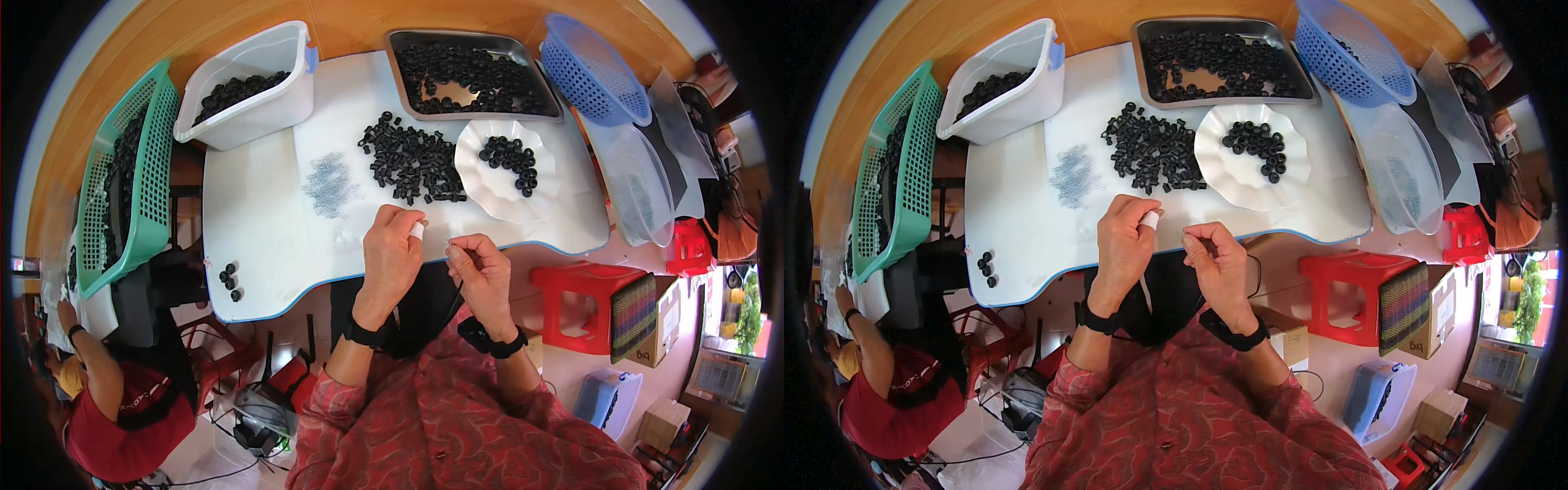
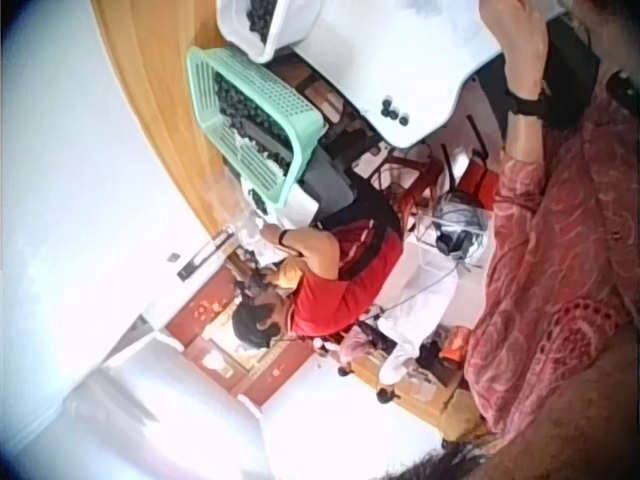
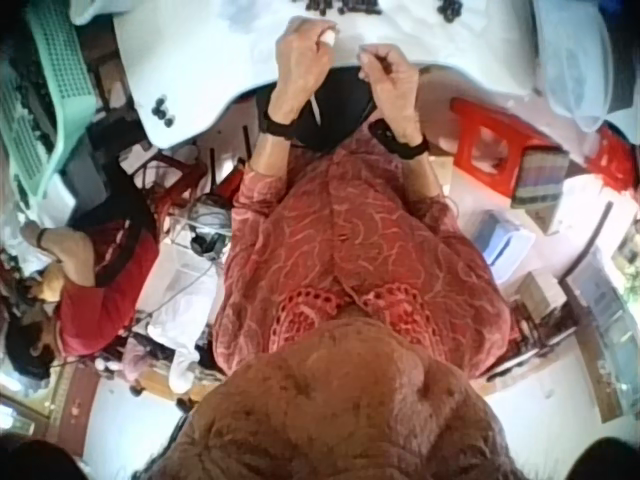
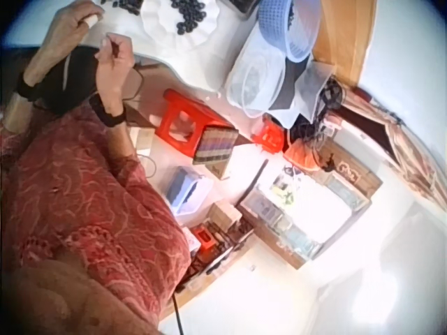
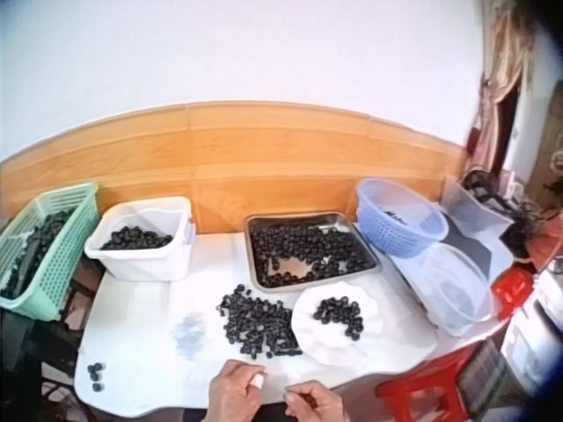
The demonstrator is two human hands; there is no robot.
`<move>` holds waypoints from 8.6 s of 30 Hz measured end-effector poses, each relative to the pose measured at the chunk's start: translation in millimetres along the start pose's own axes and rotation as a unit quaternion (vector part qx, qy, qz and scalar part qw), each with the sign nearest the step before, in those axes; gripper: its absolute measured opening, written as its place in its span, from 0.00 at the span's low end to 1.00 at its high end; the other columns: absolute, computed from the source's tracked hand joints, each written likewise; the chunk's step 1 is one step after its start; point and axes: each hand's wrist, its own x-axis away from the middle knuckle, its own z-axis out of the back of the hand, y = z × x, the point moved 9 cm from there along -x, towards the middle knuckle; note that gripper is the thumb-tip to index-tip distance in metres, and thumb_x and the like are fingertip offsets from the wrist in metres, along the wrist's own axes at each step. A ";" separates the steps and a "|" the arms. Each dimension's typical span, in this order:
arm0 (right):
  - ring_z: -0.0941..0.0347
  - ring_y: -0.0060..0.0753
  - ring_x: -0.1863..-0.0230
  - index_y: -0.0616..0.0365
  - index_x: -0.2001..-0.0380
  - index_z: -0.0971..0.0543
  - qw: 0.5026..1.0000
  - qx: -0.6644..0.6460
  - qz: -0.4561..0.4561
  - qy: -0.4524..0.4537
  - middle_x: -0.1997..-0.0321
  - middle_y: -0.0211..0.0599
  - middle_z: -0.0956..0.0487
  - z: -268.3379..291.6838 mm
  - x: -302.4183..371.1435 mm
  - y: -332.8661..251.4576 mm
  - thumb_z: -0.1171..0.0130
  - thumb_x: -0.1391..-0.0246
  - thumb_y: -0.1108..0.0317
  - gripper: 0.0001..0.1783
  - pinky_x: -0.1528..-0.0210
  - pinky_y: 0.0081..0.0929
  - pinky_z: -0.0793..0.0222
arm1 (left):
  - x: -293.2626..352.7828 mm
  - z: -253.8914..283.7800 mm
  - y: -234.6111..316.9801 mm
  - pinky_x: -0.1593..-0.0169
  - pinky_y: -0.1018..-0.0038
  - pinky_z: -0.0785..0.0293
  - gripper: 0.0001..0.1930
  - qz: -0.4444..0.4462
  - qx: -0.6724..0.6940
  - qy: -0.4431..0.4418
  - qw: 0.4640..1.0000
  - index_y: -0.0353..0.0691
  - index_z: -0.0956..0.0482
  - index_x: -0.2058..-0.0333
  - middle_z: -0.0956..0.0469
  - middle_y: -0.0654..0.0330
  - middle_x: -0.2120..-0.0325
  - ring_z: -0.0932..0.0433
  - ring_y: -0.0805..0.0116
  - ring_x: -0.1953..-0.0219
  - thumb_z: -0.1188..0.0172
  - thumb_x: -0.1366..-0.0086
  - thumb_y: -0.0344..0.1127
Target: Sorting small black plastic components and assembling them into white plastic caps at a workbench.
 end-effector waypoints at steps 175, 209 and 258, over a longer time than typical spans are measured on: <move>0.27 0.42 0.62 0.62 0.64 0.21 0.744 0.536 0.390 -0.084 0.61 0.38 0.26 -110.1 -22.5 -61.2 0.44 0.57 0.82 0.14 0.61 0.36 0.29 | 97.6 40.9 -61.8 0.60 0.76 0.23 0.15 0.233 0.756 -0.005 0.612 0.28 0.25 0.49 0.22 0.50 0.60 0.22 0.70 0.64 0.47 0.32 0.26; 0.25 0.22 0.65 0.67 0.51 0.23 0.956 -0.120 -0.104 -0.245 0.57 0.41 0.19 -111.6 18.0 -14.2 0.45 0.37 0.74 0.13 0.62 0.18 0.29 | 104.8 48.1 -54.0 0.59 0.76 0.25 0.14 0.235 0.762 0.015 0.604 0.29 0.24 0.50 0.21 0.51 0.60 0.23 0.71 0.64 0.44 0.33 0.26; 0.27 0.19 0.67 0.65 0.53 0.20 0.967 -0.052 0.010 -0.250 0.65 0.32 0.21 -127.6 27.0 -48.5 0.40 0.42 0.77 0.13 0.64 0.15 0.31 | 102.5 59.6 -32.1 0.61 0.76 0.22 0.13 0.198 0.740 0.006 0.642 0.29 0.25 0.50 0.22 0.51 0.59 0.21 0.69 0.63 0.45 0.32 0.26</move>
